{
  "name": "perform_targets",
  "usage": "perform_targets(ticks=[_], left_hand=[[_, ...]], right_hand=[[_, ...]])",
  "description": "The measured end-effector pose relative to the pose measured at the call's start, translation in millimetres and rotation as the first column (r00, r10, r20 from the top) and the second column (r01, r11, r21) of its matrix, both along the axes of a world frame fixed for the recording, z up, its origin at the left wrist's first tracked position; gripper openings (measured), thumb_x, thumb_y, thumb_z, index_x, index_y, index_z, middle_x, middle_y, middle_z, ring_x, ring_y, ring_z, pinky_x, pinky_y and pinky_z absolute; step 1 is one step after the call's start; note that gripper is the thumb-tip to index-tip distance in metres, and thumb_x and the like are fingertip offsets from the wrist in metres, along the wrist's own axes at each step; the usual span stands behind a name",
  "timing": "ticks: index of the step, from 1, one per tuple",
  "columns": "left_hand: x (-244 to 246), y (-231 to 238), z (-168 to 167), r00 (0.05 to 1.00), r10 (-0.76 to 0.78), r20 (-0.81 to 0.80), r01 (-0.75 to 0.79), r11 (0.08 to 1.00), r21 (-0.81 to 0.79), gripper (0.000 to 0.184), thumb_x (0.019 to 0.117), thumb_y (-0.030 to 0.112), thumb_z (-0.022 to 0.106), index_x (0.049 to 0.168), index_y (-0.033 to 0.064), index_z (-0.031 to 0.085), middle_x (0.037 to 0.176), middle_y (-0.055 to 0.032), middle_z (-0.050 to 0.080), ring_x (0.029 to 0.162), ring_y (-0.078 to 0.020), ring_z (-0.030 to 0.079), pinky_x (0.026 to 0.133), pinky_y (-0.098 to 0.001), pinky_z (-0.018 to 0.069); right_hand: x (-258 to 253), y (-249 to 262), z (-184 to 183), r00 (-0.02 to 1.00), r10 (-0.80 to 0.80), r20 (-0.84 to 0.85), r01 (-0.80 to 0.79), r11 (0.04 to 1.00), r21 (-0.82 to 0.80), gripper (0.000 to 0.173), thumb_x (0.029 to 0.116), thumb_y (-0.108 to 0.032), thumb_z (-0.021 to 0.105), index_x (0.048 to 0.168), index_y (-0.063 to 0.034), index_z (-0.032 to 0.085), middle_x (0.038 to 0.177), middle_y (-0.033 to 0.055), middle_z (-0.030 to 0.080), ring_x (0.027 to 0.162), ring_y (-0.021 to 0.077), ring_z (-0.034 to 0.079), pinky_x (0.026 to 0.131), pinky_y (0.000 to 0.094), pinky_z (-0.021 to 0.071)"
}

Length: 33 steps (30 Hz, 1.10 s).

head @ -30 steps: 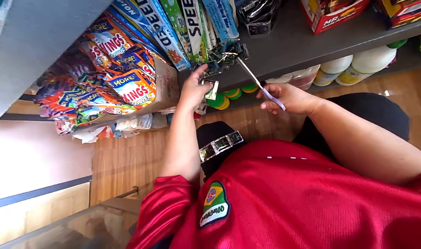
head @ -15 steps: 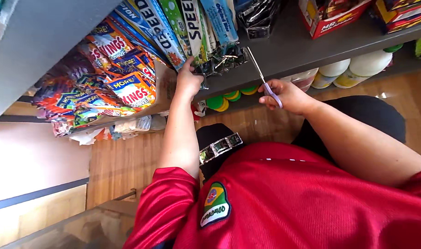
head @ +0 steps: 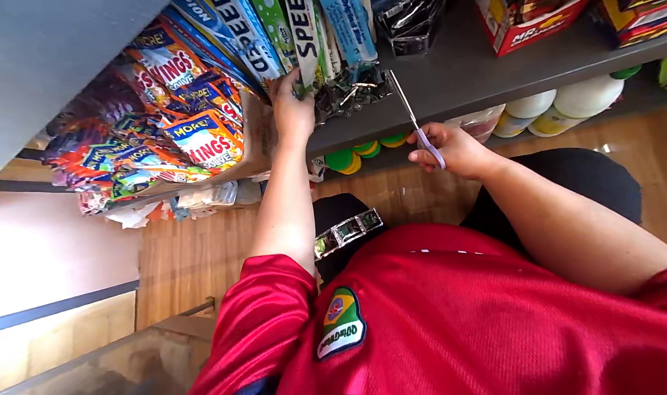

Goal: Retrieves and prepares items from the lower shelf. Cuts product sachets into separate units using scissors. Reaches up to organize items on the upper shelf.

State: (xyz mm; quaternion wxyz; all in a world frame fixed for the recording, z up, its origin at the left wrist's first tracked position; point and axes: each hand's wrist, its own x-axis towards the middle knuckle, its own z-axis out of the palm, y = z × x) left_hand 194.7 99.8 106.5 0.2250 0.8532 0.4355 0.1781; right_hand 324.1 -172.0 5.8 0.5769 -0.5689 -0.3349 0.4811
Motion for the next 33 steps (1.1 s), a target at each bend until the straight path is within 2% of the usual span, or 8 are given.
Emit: perform_targets(ticks=[4,8,12,16,19,24,29,33], left_hand=[[-31,-49,16,0.947,-0.18,-0.267,0.157,0.982,-0.106,0.033,0.0998,0.015,0.062,0.131,0.0043,0.063,0.138,-0.0192,0.058,0.118,-0.0262,0.063,0.101,-0.0427,0.052],[-62,-91,-4,0.523,-0.62,-0.584,0.342,0.781,-0.523,0.046,0.0921,0.02,0.076,0.133,0.0039,0.063,0.133,-0.0235,0.061,0.125,-0.0393,0.058,0.106,-0.0617,0.0435],[-89,-110,-51,0.282,-0.701,-0.655,0.323,0.712,-0.623,0.059,0.0885,0.032,0.079,0.142,0.0157,0.06,0.141,-0.0171,0.059,0.132,-0.0382,0.054,0.109,-0.0651,0.0397],[-90,-121,-59,0.208,-0.751,-0.626,0.328,0.657,-0.679,0.06,0.089,0.015,0.077,0.145,0.0198,0.058,0.14,-0.015,0.06,0.137,-0.0387,0.048,0.115,-0.0644,0.0301],[-82,-118,-46,0.341,-0.766,-0.545,0.312,0.639,-0.703,0.052,0.0945,0.003,0.065,0.144,0.0139,0.055,0.109,-0.0165,0.069,0.102,-0.0343,0.066,0.093,-0.0572,0.0506],[-80,-93,-23,0.899,-0.438,-0.018,0.383,0.804,-0.454,0.041,0.093,0.0,0.065,0.131,-0.0023,0.051,0.109,-0.0121,0.066,0.094,-0.0155,0.066,0.084,-0.0352,0.0567],[-73,-78,-6,0.934,-0.233,0.27,0.309,0.907,-0.286,0.011,0.0935,0.0,0.065,0.103,0.002,0.07,0.099,0.0,0.07,0.09,-0.0031,0.065,0.084,-0.0242,0.055],[-70,-86,7,0.948,-0.194,0.253,0.276,0.896,-0.348,0.022,0.0942,0.0,0.064,0.115,0.0034,0.071,0.11,-0.0024,0.071,0.093,-0.0042,0.066,0.084,-0.0234,0.0554]], right_hand=[[-2,-2,4,0.998,0.019,0.052,-0.019,1.0,-0.003,0.036,0.0923,-0.016,0.073,0.123,-0.0043,0.058,0.081,-0.0017,0.065,0.065,0.0042,0.06,0.062,0.022,0.0532],[-4,-3,8,0.996,0.034,0.088,-0.034,0.999,0.001,0.037,0.0913,-0.018,0.073,0.123,-0.0054,0.058,0.083,-0.0031,0.065,0.065,0.0023,0.061,0.062,0.0211,0.0548],[-5,-4,8,0.993,0.049,0.107,-0.049,0.999,-0.001,0.036,0.0913,-0.018,0.072,0.122,-0.005,0.058,0.084,-0.0031,0.065,0.067,0.0026,0.062,0.063,0.0212,0.0555],[-4,-5,7,0.993,0.039,0.109,-0.036,0.999,-0.026,0.036,0.0909,-0.017,0.073,0.122,-0.0062,0.057,0.083,-0.0033,0.064,0.066,0.0032,0.062,0.063,0.021,0.0557],[-2,-5,6,0.991,0.048,0.123,-0.044,0.998,-0.042,0.037,0.0917,-0.016,0.073,0.123,-0.0049,0.057,0.084,-0.0009,0.065,0.067,0.0049,0.063,0.064,0.023,0.056],[2,-7,8,0.981,0.118,0.157,-0.109,0.992,-0.065,0.038,0.093,-0.019,0.073,0.125,-0.0042,0.058,0.085,0.0004,0.065,0.067,0.0045,0.062,0.064,0.0227,0.055],[9,-10,9,0.935,0.319,0.155,-0.298,0.944,-0.145,0.037,0.0917,-0.016,0.075,0.123,-0.0037,0.061,0.083,0.0038,0.064,0.066,0.0088,0.059,0.063,0.027,0.0534],[12,-16,19,0.845,0.52,0.122,-0.473,0.835,-0.28,0.035,0.0918,-0.014,0.076,0.123,-0.0044,0.062,0.084,0.0049,0.064,0.068,0.0098,0.057,0.066,0.0282,0.0507]])
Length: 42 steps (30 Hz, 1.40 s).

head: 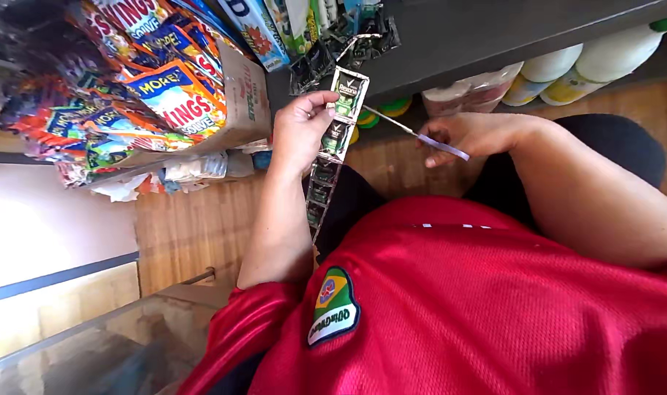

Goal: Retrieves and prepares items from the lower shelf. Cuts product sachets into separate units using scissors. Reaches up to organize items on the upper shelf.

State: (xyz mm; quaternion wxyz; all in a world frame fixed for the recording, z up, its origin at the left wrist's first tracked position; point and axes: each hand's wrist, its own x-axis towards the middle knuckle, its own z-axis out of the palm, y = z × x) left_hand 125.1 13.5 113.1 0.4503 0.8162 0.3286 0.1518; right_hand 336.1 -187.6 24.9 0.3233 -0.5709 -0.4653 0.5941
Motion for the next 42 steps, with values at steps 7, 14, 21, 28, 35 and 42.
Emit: perform_targets(ticks=[7,14,21,28,35,42], left_hand=[[3,-14,9,0.972,-0.226,-0.07,0.221,0.973,-0.069,0.056,0.0844,-0.011,0.064,0.138,0.0055,0.061,0.148,-0.0099,0.05,0.1,-0.0084,0.066,0.08,-0.0235,0.0577],[5,-8,5,0.995,-0.098,-0.002,0.098,0.995,-0.021,0.058,0.085,-0.011,0.063,0.14,0.0077,0.06,0.149,-0.0084,0.05,0.102,-0.009,0.065,0.08,-0.0236,0.057],[1,-9,8,0.999,-0.045,0.003,0.045,0.998,-0.049,0.061,0.0828,-0.011,0.062,0.14,0.0089,0.061,0.15,-0.009,0.049,0.111,-0.0127,0.064,0.084,-0.0272,0.0579],[10,-26,1,0.989,-0.147,-0.012,0.144,0.979,-0.144,0.058,0.0832,-0.013,0.063,0.138,0.0054,0.062,0.148,-0.0097,0.051,0.105,-0.0102,0.065,0.082,-0.0246,0.0574],[15,-30,-3,0.982,-0.189,-0.013,0.183,0.966,-0.184,0.058,0.0825,-0.013,0.063,0.138,0.0036,0.061,0.147,-0.0101,0.052,0.107,-0.0103,0.066,0.083,-0.0251,0.0586],[15,-31,0,0.985,-0.174,-0.006,0.17,0.965,-0.199,0.058,0.0824,-0.016,0.061,0.138,0.0017,0.06,0.147,-0.0112,0.051,0.108,-0.0102,0.065,0.084,-0.0242,0.0583]], right_hand=[[-2,-2,1,0.985,0.082,-0.153,-0.081,0.997,0.014,0.029,0.093,-0.009,0.071,0.119,-0.0026,0.061,0.082,0.003,0.064,0.065,0.0071,0.058,0.06,0.0231,0.0504],[4,-5,0,0.988,0.033,-0.153,-0.033,0.999,0.002,0.029,0.0915,-0.009,0.072,0.118,-0.0034,0.062,0.079,0.0019,0.064,0.063,0.007,0.058,0.059,0.0224,0.0492],[1,-5,3,0.982,0.039,-0.185,-0.033,0.999,0.035,0.029,0.0917,-0.009,0.071,0.119,-0.0033,0.061,0.079,0.0014,0.064,0.064,0.0067,0.058,0.06,0.0222,0.0496],[-2,-3,3,0.979,0.025,-0.203,-0.012,0.998,0.061,0.029,0.0903,-0.011,0.072,0.117,-0.0048,0.062,0.077,-0.0003,0.063,0.062,0.0052,0.058,0.058,0.0205,0.0489],[-1,-4,3,0.972,0.027,-0.232,-0.013,0.998,0.061,0.027,0.0902,-0.009,0.072,0.115,-0.0044,0.063,0.075,-0.0011,0.063,0.06,0.0042,0.057,0.056,0.0191,0.048],[-1,-4,5,0.977,0.027,-0.212,-0.015,0.998,0.059,0.029,0.0897,-0.009,0.072,0.117,-0.0041,0.063,0.077,-0.0001,0.064,0.06,0.0043,0.056,0.055,0.0191,0.0469]])
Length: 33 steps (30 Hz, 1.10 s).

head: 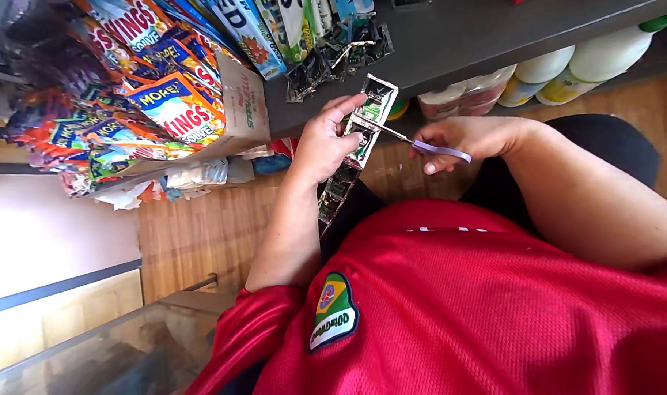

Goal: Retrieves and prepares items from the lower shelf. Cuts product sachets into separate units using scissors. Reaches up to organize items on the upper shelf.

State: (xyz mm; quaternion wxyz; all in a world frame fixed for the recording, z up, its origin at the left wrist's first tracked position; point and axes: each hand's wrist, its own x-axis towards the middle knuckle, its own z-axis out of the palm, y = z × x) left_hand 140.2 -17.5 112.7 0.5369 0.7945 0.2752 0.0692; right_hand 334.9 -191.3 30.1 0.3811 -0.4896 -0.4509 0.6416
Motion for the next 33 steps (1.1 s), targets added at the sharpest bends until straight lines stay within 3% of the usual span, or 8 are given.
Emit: perform_targets(ticks=[12,33], left_hand=[[-0.5,1.4,-1.8,1.0,-0.023,0.002,0.023,1.0,-0.001,0.057,0.0827,-0.014,0.061,0.138,0.0024,0.061,0.148,-0.0109,0.05,0.102,-0.0087,0.066,0.081,-0.0231,0.0582],[-1.0,0.8,0.6,1.0,-0.027,-0.004,0.027,1.0,-0.011,0.057,0.0827,-0.014,0.061,0.138,0.0026,0.061,0.149,-0.0108,0.05,0.106,-0.0113,0.066,0.083,-0.0256,0.059]], right_hand=[[-1.3,1.4,-1.2,1.0,-0.002,-0.004,0.002,1.0,-0.014,0.03,0.0888,-0.007,0.074,0.116,-0.0038,0.063,0.075,-0.0006,0.063,0.058,0.004,0.055,0.054,0.018,0.0457],[-1.6,1.9,-4.1,0.999,-0.002,-0.032,0.002,1.0,-0.004,0.028,0.0872,-0.004,0.074,0.113,-0.0041,0.064,0.073,-0.0004,0.062,0.055,0.0039,0.053,0.051,0.0177,0.0442]])
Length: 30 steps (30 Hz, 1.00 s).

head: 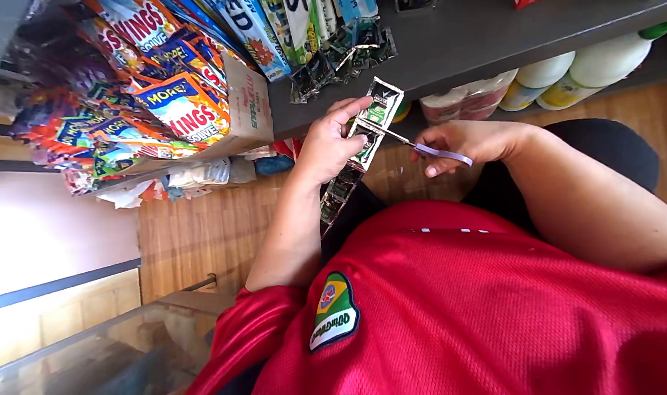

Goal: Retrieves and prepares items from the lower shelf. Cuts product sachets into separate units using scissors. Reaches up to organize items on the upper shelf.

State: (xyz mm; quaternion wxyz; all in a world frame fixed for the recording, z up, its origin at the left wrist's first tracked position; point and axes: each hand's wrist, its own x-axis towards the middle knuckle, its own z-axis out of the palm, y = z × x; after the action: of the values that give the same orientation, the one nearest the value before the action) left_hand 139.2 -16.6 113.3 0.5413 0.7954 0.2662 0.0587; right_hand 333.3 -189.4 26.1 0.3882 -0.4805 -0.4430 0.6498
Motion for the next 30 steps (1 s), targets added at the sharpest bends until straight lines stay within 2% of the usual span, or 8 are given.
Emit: perform_targets(ticks=[11,17,21,25,30], left_hand=[[-2.4,0.7,-0.2,1.0,0.01,0.017,-0.009,0.998,-0.061,0.058,0.0818,-0.014,0.061,0.138,0.0005,0.059,0.148,-0.0114,0.051,0.107,-0.0115,0.066,0.085,-0.0261,0.0587],[-1.7,-4.4,0.6,1.0,0.028,0.014,-0.024,0.979,-0.202,0.06,0.0831,-0.017,0.06,0.141,-0.0006,0.055,0.147,-0.0102,0.05,0.102,-0.0099,0.066,0.084,-0.0258,0.0582],[-2.1,-2.8,-0.7,0.999,0.035,0.009,-0.031,0.965,-0.261,0.061,0.0848,-0.016,0.059,0.143,0.0004,0.051,0.141,-0.0085,0.056,0.098,-0.0087,0.067,0.081,-0.0253,0.0588],[-2.7,-0.1,-1.1,1.0,0.017,0.024,-0.01,0.959,-0.285,0.063,0.0845,-0.015,0.059,0.144,0.0008,0.05,0.134,-0.0091,0.061,0.099,-0.0096,0.068,0.084,-0.0264,0.0586],[-3.2,0.2,-4.3,0.999,0.024,0.044,-0.009,0.945,-0.326,0.064,0.0832,-0.015,0.059,0.144,0.0004,0.049,0.129,-0.0096,0.064,0.099,-0.0116,0.069,0.086,-0.0287,0.0588]], right_hand=[[-1.3,-1.1,-1.4,1.0,-0.011,0.022,0.011,0.999,0.033,0.028,0.0857,-0.004,0.077,0.111,-0.003,0.065,0.068,-0.0021,0.061,0.051,0.0025,0.053,0.048,0.0164,0.044],[-2.9,-1.4,-0.3,1.0,0.007,-0.023,-0.006,0.999,0.036,0.03,0.0856,-0.008,0.074,0.113,-0.0034,0.063,0.071,-0.0032,0.061,0.055,0.0011,0.054,0.051,0.0155,0.0444],[-2.6,-1.8,1.3,1.0,0.0,-0.024,0.001,0.999,0.033,0.03,0.0851,-0.006,0.074,0.113,-0.0034,0.064,0.07,-0.0031,0.062,0.053,0.0012,0.054,0.049,0.0152,0.044],[-2.1,-1.2,1.6,0.999,-0.013,-0.038,0.014,0.999,0.035,0.027,0.0851,-0.002,0.075,0.11,-0.0035,0.065,0.067,-0.0028,0.062,0.05,0.0015,0.053,0.046,0.0149,0.0438],[-3.6,-1.6,-0.2,0.999,-0.022,-0.044,0.024,0.998,0.052,0.027,0.0848,-0.003,0.074,0.11,-0.0038,0.065,0.068,-0.0035,0.062,0.051,0.0011,0.054,0.048,0.0151,0.0453]])
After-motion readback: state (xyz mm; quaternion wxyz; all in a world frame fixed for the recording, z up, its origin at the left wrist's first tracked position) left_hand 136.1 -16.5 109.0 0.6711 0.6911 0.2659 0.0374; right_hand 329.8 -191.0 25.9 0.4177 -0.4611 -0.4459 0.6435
